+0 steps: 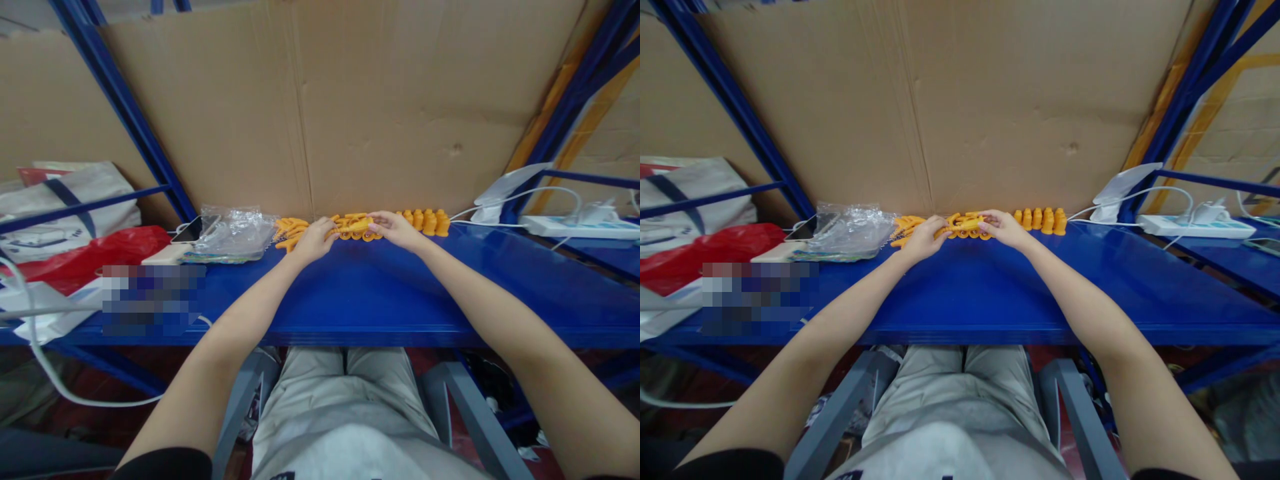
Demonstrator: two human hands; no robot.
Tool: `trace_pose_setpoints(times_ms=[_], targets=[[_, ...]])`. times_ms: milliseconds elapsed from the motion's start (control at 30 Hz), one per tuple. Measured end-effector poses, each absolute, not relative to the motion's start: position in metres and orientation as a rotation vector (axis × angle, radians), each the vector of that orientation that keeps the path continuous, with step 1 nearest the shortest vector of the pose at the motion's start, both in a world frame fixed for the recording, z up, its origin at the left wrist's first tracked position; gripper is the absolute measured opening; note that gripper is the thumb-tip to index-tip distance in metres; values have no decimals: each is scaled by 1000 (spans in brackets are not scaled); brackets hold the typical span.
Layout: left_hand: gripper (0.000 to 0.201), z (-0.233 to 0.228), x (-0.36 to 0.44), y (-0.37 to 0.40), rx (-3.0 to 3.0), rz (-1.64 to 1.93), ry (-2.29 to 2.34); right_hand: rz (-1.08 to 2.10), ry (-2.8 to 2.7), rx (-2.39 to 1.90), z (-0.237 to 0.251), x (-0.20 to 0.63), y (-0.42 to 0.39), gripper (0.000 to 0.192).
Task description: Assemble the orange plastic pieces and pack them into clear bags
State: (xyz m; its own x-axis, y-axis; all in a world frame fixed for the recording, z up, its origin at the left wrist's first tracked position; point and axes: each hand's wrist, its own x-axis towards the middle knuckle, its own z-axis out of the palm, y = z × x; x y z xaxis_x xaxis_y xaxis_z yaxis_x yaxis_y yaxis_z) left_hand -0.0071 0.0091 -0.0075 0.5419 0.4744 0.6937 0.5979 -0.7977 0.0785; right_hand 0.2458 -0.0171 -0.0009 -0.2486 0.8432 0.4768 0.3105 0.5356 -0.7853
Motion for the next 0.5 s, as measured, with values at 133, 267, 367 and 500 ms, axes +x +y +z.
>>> trace_pose_setpoints(times_ms=[133, 267, 367, 500], targets=[[11, -5, -6, 6, -2601, -1083, -922, 807, -1709, -1067, 5, 239, -26, 23], [13, -3, -8, 7, -2605, -1056, -914, 812, -1639, -1143, 6, 232, -31, 25], [13, -3, -9, 10, -2610, -1031, -917, 824, -1679, -1158, 4, 233, -30, 19], [13, -5, -11, 13, -2600, -1013, -941, 888, -1755, -1099, 1, 236, -28, 30]])
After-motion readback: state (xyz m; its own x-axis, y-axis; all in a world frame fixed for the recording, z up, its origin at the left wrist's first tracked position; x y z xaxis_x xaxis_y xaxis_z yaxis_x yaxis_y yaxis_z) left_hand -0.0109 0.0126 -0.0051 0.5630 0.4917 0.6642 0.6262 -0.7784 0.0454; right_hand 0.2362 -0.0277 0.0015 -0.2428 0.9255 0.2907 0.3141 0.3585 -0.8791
